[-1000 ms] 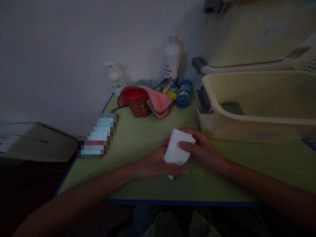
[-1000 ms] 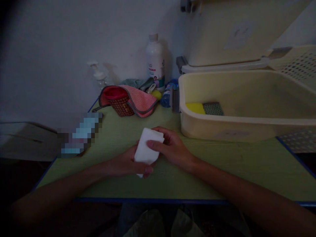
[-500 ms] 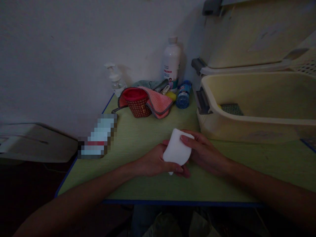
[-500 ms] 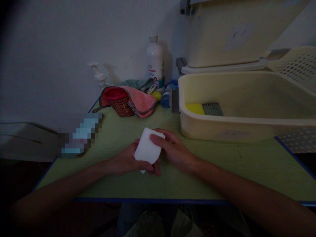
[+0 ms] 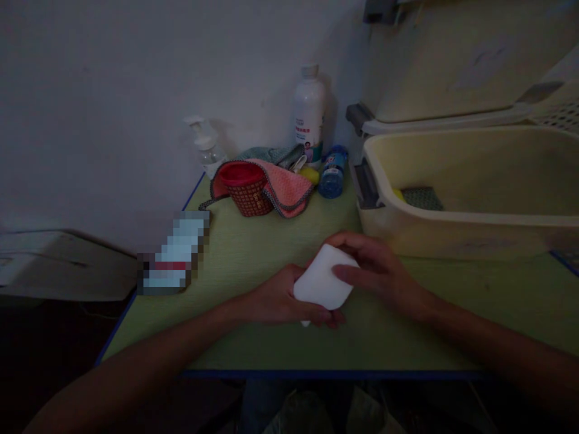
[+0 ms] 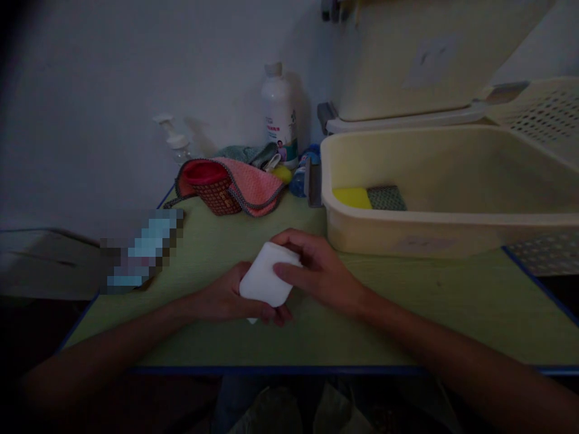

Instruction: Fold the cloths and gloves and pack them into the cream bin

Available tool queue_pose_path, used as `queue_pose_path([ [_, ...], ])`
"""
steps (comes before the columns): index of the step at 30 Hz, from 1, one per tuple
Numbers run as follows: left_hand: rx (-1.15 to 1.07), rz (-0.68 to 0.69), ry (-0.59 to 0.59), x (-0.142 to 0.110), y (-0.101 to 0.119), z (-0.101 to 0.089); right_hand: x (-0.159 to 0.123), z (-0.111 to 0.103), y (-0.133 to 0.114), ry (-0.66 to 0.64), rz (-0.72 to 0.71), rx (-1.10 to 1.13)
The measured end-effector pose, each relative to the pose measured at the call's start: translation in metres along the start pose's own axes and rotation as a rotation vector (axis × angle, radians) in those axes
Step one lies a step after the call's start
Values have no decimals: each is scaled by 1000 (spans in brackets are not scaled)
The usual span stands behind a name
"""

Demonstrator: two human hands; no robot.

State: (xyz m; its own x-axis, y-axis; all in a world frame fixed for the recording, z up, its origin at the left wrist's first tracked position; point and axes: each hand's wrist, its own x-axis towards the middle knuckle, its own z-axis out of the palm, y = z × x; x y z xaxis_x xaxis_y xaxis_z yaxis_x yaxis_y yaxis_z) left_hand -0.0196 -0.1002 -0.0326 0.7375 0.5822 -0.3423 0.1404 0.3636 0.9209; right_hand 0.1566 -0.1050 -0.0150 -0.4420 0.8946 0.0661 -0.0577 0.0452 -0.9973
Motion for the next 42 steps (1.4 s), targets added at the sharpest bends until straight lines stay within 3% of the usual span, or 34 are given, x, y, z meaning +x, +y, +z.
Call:
queue_pose_path([
  [5,43,24,-30,1,4,-1,-4,5,-11,54,-229,-561],
  [8,66,33,-44,1,7,-1,-5,7,-11,47,-279,-722],
  [13,66,47,-45,2,7,-1,-6,4,-13,64,-284,-856],
  [18,61,49,-42,4,-1,-2,-5,4,-14,101,-185,-1016],
  [21,64,23,-52,4,-3,-3,-3,2,-12,73,-137,-887],
  [25,124,17,-106,2,0,-3,0,0,-7,10,-76,-527],
  [31,183,34,-211,-3,-2,-7,2,6,6,-4,176,4],
  [36,332,138,-248,-5,-2,-9,3,10,8,50,330,102],
  [42,387,188,-282,-10,-5,-1,1,10,6,26,358,119],
])
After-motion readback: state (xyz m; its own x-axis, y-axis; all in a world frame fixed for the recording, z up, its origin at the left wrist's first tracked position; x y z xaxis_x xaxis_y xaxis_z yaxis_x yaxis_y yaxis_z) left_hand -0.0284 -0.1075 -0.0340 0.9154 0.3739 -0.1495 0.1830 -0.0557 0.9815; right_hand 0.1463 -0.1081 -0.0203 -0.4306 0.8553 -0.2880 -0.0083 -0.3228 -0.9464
